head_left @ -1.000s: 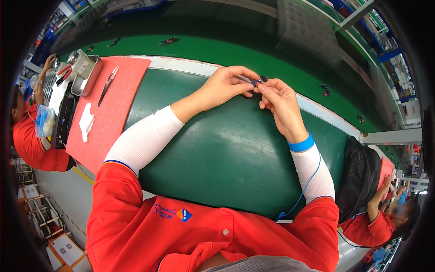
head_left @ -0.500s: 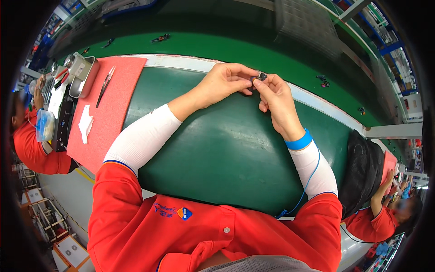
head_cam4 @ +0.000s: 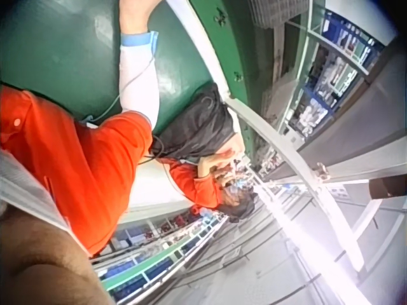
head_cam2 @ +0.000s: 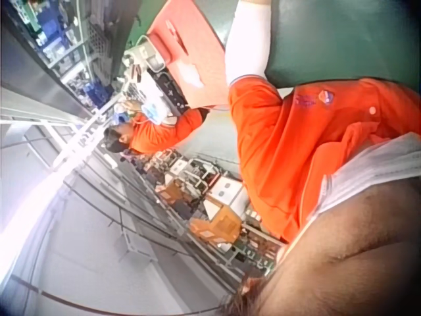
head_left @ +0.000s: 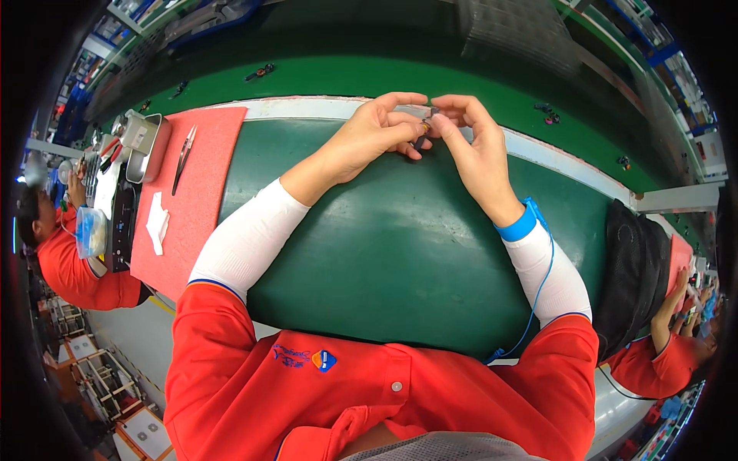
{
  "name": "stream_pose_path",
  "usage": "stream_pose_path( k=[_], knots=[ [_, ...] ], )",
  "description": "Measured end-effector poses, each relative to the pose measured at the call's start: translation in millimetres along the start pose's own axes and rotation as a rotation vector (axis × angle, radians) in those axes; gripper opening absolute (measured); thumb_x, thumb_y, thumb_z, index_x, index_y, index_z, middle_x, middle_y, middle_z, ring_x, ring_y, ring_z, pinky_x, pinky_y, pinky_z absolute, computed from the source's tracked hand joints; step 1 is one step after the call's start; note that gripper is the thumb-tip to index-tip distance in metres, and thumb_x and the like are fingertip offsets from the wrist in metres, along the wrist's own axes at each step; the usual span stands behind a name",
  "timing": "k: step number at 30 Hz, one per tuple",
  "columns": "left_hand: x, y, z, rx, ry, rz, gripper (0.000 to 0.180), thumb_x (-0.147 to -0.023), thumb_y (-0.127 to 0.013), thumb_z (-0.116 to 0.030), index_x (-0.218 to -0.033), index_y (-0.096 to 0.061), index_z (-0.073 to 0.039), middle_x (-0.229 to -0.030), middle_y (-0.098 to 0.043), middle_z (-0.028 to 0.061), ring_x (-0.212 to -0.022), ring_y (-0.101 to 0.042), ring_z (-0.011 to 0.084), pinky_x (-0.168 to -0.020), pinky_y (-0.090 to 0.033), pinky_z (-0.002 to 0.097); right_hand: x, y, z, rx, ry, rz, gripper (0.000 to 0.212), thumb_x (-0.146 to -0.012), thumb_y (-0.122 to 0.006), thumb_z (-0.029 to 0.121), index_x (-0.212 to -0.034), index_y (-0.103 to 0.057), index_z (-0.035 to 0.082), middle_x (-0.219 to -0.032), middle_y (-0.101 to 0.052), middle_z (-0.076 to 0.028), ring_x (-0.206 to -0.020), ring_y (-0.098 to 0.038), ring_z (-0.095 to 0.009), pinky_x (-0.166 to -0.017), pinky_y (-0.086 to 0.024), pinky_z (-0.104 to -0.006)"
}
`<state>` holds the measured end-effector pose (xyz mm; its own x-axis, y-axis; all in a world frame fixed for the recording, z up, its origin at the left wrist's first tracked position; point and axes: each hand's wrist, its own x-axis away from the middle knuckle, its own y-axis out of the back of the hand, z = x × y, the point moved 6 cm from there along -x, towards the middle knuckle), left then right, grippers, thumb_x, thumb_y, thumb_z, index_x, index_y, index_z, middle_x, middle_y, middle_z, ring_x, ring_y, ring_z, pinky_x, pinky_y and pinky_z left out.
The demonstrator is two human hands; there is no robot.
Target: Assembling small electronic components on a production line workspace.
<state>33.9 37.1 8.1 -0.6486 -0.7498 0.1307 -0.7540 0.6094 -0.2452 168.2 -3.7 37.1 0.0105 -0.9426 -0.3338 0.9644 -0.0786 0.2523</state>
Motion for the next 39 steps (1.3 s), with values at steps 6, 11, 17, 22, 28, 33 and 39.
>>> stream_pose_path(
  k=[6, 11, 17, 22, 28, 33, 39],
  knots=[
    [0, -2, 4, -0.006, 0.029, 0.032, 0.048, -0.09, -0.061, -0.012, -0.13, -0.039, 0.002, -0.093, -0.066, 0.0086, -0.086, -0.063, 0.0149, -0.075, -0.053, 0.0268, -1, -5, -4, -0.18, -0.041, 0.021, 0.018, -0.088, -0.059, 0.005, -0.103, -0.057, -0.004, -0.09, -0.063, -0.008, -0.081, -0.059, -0.012, -0.068, -0.05, -0.0248],
    [1, 2, 3, -0.067, 0.011, 0.013, 0.043, -0.089, -0.061, -0.012, -0.125, -0.041, 0.001, -0.094, -0.066, 0.0099, -0.087, -0.063, 0.0155, -0.076, -0.053, 0.0272, -1, -9, -5, -0.217, -0.026, 0.032, 0.018, -0.088, -0.058, 0.005, -0.103, -0.057, -0.004, -0.092, -0.063, -0.008, -0.08, -0.059, -0.013, -0.068, -0.051, -0.0245],
    [0, -4, 1, -0.011, -0.033, -0.083, 0.037, -0.088, -0.061, -0.008, -0.12, -0.044, 0.001, -0.093, -0.066, 0.0113, -0.088, -0.064, 0.016, -0.077, -0.052, 0.0268, -5, -3, -20, -0.16, -0.036, -0.01, 0.023, -0.09, -0.057, 0.008, -0.111, -0.054, -0.003, -0.099, -0.061, -0.009, -0.079, -0.057, -0.011, -0.073, -0.049, -0.0259],
    [-8, 16, -3, -0.237, -0.209, -0.208, 0.026, -0.086, -0.063, -0.005, -0.11, -0.054, 0.002, -0.093, -0.068, 0.0104, -0.086, -0.065, 0.0153, -0.076, -0.051, 0.0252, -3, 5, -25, 0.03, 0.019, -0.059, 0.027, -0.088, -0.06, 0.008, -0.112, -0.054, -0.001, -0.1, -0.061, -0.008, -0.076, -0.057, -0.011, -0.07, -0.048, -0.0275],
    [-16, 76, -38, -0.846, -0.589, -0.57, 0.015, -0.083, -0.066, -0.005, -0.097, -0.064, 0.0, -0.089, -0.069, 0.009, -0.083, -0.067, 0.018, -0.074, -0.051, 0.0278, -13, 39, -34, 0.415, 0.11, -0.226, 0.019, -0.085, -0.062, 0.009, -0.101, -0.056, 0.001, -0.095, -0.06, -0.011, -0.074, -0.059, -0.018, -0.067, -0.047, -0.0318],
    [-18, 92, -41, -1.26, -0.535, -0.695, 0.025, -0.082, -0.067, -0.013, -0.106, -0.064, -0.005, -0.104, -0.066, 0.01, -0.095, -0.064, 0.0247, -0.084, -0.048, 0.033, -14, 90, -28, 1.104, 0.133, -0.466, 0.019, -0.084, -0.066, 0.016, -0.08, -0.052, 0.004, -0.085, -0.06, -0.014, -0.07, -0.06, -0.032, -0.061, -0.047, -0.0389],
    [-6, 73, -49, -1.344, -0.801, -0.819, 0.029, -0.083, -0.067, -0.014, -0.111, -0.063, -0.006, -0.112, -0.063, 0.0102, -0.101, -0.059, 0.0256, -0.089, -0.046, 0.0341, -10, 129, -56, 1.362, -0.064, -0.461, 0.022, -0.082, -0.068, 0.018, -0.078, -0.051, 0.005, -0.079, -0.06, -0.014, -0.067, -0.06, -0.033, -0.058, -0.046, -0.0407]
  ],
)
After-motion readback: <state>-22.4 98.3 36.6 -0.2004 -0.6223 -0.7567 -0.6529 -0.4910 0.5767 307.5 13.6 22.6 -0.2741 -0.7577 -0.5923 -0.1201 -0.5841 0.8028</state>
